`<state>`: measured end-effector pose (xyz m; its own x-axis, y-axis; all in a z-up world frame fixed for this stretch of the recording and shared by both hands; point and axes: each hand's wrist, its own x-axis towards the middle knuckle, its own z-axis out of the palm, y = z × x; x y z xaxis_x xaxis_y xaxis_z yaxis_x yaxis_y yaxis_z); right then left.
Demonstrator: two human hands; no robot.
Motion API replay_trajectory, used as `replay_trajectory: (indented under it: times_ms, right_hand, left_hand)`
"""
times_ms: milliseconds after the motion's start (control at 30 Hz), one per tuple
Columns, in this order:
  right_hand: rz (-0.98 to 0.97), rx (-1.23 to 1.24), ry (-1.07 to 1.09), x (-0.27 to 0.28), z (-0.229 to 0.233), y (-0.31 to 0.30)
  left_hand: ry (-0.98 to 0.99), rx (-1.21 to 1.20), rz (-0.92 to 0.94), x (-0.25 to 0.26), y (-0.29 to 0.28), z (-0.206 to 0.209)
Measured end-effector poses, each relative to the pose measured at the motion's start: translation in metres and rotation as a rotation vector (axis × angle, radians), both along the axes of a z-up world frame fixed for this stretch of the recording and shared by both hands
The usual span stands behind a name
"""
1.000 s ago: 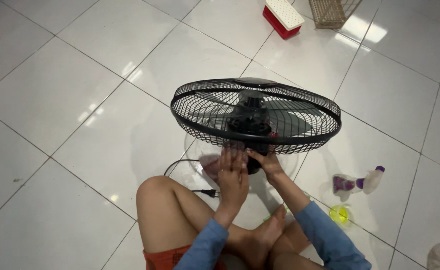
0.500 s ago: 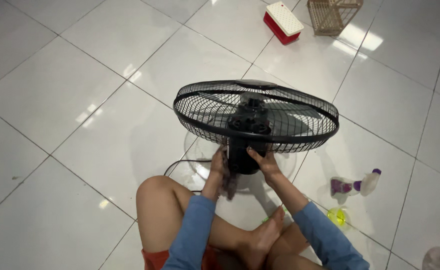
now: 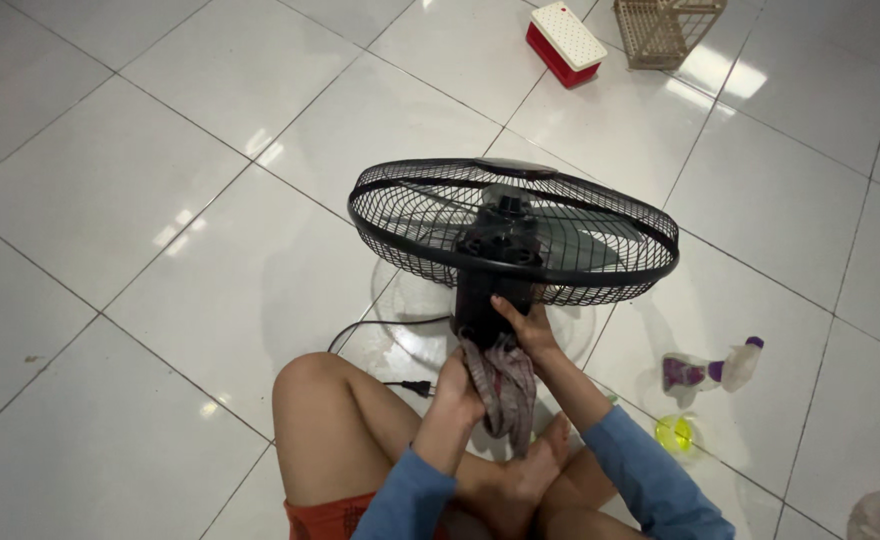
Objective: The person reassembles an electric fan by attaching the front and rear wire cages to the fan head. They use a screwdriver to tighten the central screw securing the cages and then wipe the fan blades and cage with a cloth.
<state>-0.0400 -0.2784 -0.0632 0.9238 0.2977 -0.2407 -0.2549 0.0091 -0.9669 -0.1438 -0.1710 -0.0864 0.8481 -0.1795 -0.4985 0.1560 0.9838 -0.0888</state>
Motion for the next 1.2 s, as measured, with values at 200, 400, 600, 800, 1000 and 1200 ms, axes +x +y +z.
replay_trajectory:
  times_ms: [200, 400, 600, 800, 1000, 1200]
  right_hand:
    - [-0.079, -0.016, 0.107, -0.01, 0.025, 0.012]
    - [-0.132, -0.013, 0.03, -0.084, 0.042, 0.008]
    - [0.069, -0.147, -0.251, -0.11, 0.0, -0.033]
    - [-0.297, -0.378, -0.295, -0.052, -0.037, -0.078]
    - [-0.346, -0.09, -0.235, -0.049, -0.055, -0.063]
    - [-0.419, -0.038, 0.008, -0.037, -0.11, -0.069]
  left_hand:
    - [-0.033, 0.093, 0.013, -0.02, -0.007, -0.001]
    - [0.065, 0.276, 0.144, -0.022, -0.033, -0.016]
    - [0.073, 0.459, 0.131, -0.02, -0.034, -0.008]
    - [-0.412, 1.382, -0.111, -0.029, -0.002, 0.013]
    - [-0.134, 1.859, -0.532, -0.037, 0.059, 0.006]
    - [-0.026, 2.58, -1.101, -0.054, 0.09, -0.047]
